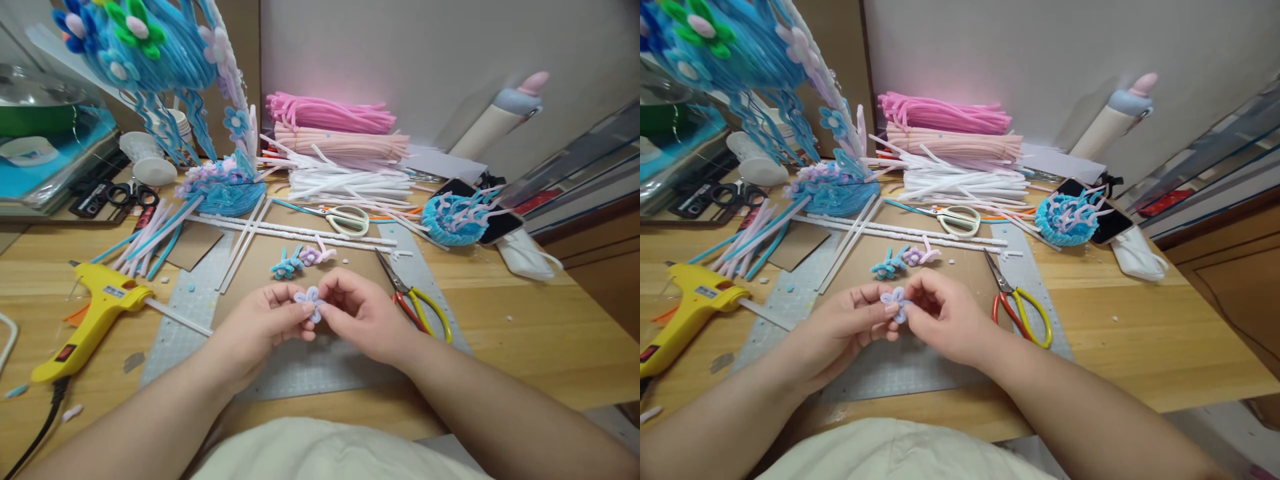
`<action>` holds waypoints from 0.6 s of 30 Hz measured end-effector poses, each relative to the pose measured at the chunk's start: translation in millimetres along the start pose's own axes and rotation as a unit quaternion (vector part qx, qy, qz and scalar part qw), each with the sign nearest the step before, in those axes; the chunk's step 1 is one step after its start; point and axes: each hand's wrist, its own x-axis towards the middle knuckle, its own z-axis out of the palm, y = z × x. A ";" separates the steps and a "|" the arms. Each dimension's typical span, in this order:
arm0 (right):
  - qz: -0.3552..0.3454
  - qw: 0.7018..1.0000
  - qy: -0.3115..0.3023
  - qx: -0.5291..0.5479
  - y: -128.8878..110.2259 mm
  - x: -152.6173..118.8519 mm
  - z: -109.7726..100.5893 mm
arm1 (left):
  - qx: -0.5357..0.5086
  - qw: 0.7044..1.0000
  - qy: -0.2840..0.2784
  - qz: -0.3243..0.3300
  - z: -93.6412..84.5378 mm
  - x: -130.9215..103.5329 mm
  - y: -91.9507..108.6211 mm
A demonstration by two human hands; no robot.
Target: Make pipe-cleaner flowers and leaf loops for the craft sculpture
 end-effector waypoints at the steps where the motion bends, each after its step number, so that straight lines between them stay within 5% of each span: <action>1: -0.046 0.997 0.013 -0.052 -0.2 -1.3 0.6 | -0.026 0.999 -0.009 -0.016 -0.5 0.2 0.7; 6: -0.174 0.965 0.022 -0.193 0.1 -5.5 -1.5 | -0.088 0.994 -0.035 -0.054 -2.4 0.8 3.1; 18: -0.239 0.924 0.016 -0.298 -0.9 -3.3 -4.0 | -0.073 0.994 -0.050 -0.068 -1.8 -0.9 3.1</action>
